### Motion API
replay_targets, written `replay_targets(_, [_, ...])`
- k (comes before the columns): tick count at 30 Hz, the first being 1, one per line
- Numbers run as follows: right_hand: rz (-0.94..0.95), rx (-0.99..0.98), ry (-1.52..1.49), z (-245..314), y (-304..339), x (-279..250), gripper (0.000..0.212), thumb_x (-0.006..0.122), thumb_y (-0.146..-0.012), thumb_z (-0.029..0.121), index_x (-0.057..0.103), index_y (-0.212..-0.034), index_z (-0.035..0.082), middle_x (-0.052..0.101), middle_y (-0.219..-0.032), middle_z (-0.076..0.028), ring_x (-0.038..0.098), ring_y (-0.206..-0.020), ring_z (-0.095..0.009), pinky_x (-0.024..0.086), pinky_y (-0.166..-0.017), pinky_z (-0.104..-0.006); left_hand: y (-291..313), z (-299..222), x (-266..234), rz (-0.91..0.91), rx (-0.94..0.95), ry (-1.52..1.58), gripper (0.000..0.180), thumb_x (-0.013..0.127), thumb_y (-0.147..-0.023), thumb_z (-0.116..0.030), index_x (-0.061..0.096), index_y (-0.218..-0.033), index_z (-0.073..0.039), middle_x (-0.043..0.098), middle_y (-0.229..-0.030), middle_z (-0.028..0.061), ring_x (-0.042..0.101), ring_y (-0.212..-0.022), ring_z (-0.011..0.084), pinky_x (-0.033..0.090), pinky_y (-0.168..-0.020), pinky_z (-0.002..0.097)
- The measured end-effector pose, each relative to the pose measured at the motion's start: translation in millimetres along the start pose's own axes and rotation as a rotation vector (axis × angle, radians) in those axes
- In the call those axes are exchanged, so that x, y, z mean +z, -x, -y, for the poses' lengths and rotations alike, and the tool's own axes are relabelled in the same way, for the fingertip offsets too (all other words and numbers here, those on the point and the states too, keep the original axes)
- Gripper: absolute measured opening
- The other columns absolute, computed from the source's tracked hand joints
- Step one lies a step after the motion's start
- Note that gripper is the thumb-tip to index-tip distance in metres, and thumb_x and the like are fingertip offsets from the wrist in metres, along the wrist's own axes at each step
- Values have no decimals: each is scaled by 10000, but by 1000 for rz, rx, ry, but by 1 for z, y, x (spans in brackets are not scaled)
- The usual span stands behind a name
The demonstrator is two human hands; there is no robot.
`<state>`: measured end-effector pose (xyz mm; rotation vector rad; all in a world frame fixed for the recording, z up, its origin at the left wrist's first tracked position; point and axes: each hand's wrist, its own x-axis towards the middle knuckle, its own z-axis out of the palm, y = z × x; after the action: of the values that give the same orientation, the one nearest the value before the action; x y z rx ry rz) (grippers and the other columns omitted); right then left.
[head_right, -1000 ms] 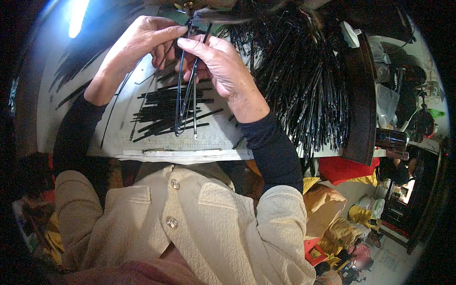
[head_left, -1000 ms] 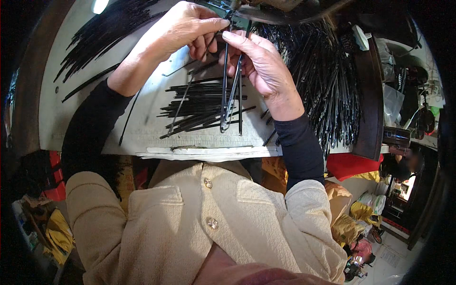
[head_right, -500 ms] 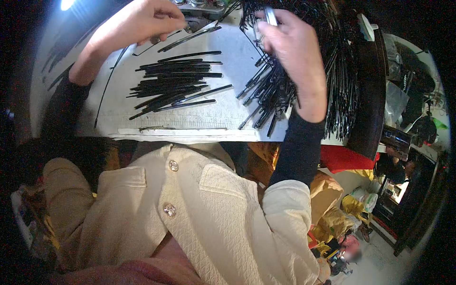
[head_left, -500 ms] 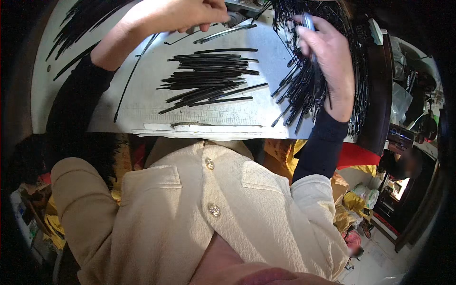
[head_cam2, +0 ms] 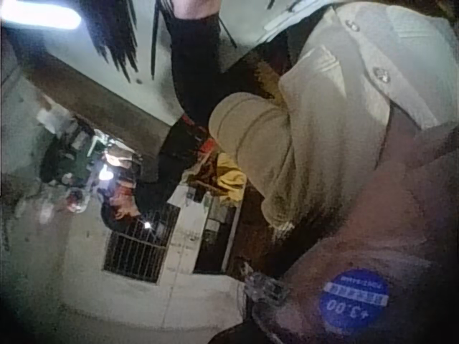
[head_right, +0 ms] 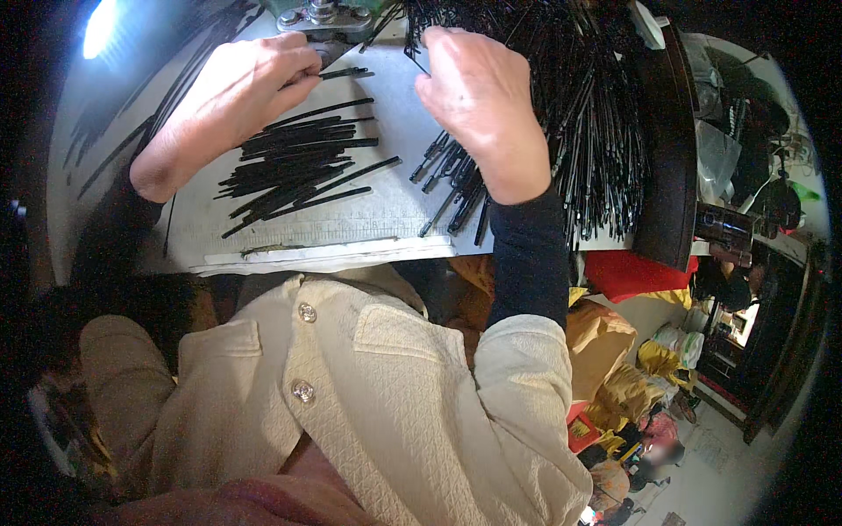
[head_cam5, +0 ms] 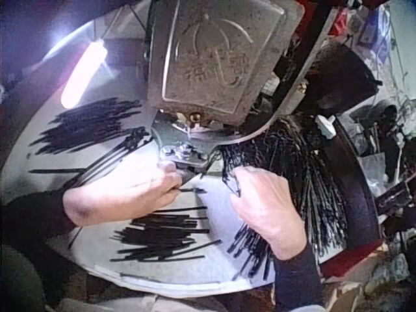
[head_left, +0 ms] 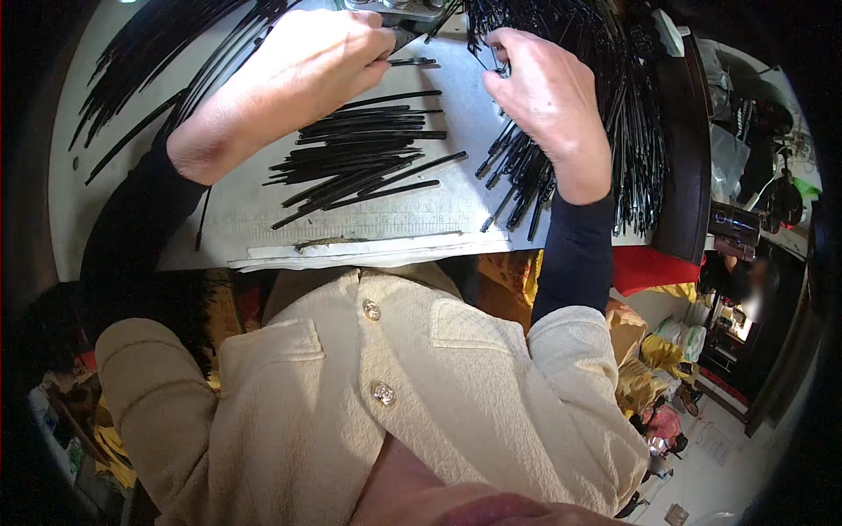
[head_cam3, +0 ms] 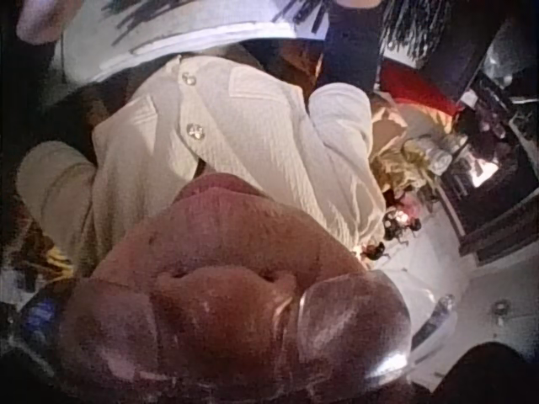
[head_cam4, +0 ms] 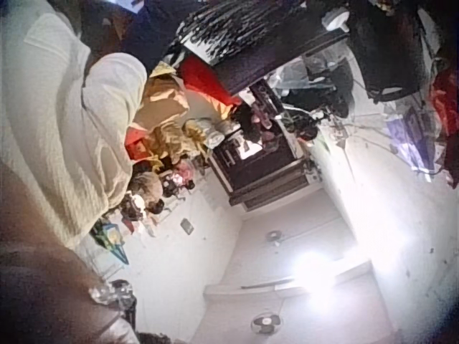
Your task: The person assembles black rods into a central hub using a fixed workstation press.
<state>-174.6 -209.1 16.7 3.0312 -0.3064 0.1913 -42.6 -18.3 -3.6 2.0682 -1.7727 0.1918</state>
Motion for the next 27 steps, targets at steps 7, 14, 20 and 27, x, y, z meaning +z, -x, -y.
replay_targets(7, [-26, 27, 20, 4, -6, 5, 313, 506, -700, 87, 594, -997, 49, 628, -821, -188, 609, -795, -345, 477, -691, -419, 2, 0, -1, -15, 88, -64, 172, 594, -806, -155, 561, -922, -32, 578, -756, 124, 586, -683, 281, 470, -613, 359])
replay_targets(14, [-21, 21, 13, 8, -3, 3, 308, 509, -695, 90, 602, -984, 34, 627, -790, -182, 610, -759, -345, 478, -694, -408, 1, 4, 4, -41, -41, 5, 243, 604, -765, -118, 618, -988, -25, 618, -721, 145, 604, -621, 270, 485, -595, 337])
replay_targets(20, [-73, 43, -369, 22, -5, -6, 147, 553, -702, 94, 631, -803, 21, 623, -717, -153, 623, -688, -306, 487, -640, -369, -3, 4, -7, 108, -306, 193, 258, 578, -730, -100, 649, -961, -8, 622, -659, 119, 599, -549, 217, 493, -587, 281])
replay_targets(27, [-92, 11, -696, 27, -16, 15, 155, 595, -817, 111, 630, -907, -10, 630, -712, -31, 538, -594, -41, 423, -527, -185, -4, 14, -5, 110, -228, 396, 209, 589, -753, -97, 634, -910, 34, 632, -702, 89, 604, -594, 147, 497, -618, 254])
